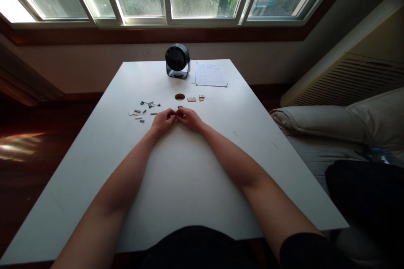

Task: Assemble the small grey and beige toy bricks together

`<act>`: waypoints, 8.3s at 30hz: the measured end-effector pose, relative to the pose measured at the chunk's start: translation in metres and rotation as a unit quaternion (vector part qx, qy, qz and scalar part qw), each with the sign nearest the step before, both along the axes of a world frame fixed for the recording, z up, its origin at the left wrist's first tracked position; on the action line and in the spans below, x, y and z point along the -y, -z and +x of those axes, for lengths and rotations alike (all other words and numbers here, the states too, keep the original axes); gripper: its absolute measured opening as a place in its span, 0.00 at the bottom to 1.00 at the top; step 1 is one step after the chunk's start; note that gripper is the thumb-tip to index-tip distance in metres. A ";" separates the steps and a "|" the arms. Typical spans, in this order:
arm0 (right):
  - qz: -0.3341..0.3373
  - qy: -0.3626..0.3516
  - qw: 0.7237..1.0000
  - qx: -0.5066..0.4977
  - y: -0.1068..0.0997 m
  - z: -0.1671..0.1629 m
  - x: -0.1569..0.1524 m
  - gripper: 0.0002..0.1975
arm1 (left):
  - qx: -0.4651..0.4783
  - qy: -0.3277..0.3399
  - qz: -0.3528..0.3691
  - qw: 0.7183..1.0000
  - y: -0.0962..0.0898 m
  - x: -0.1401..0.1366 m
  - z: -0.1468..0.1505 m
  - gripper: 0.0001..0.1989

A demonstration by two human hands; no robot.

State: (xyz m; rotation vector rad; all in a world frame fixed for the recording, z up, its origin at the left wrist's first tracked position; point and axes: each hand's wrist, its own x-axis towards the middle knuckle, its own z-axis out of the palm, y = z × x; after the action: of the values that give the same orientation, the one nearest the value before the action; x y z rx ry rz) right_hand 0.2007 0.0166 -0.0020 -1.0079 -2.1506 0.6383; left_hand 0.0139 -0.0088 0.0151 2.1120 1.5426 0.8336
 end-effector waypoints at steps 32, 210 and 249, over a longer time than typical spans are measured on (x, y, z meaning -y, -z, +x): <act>0.000 -0.006 1.000 -0.013 0.004 0.000 -0.003 0.07 | 0.010 0.006 0.004 1.000 0.002 -0.001 -0.001 0.12; -0.010 -0.006 1.000 0.002 -0.001 -0.001 -0.002 0.07 | 0.013 0.005 -0.016 1.000 -0.002 0.001 0.000 0.13; -0.003 0.000 1.000 -0.001 0.000 -0.001 -0.002 0.07 | 0.009 0.001 -0.013 1.000 -0.004 0.001 0.000 0.13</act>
State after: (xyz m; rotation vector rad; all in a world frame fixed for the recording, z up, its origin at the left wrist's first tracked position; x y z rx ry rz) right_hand 0.1997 0.0184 -0.0024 -1.0096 -2.1487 0.6463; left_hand 0.0144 -0.0101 0.0186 2.0815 1.5352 0.8245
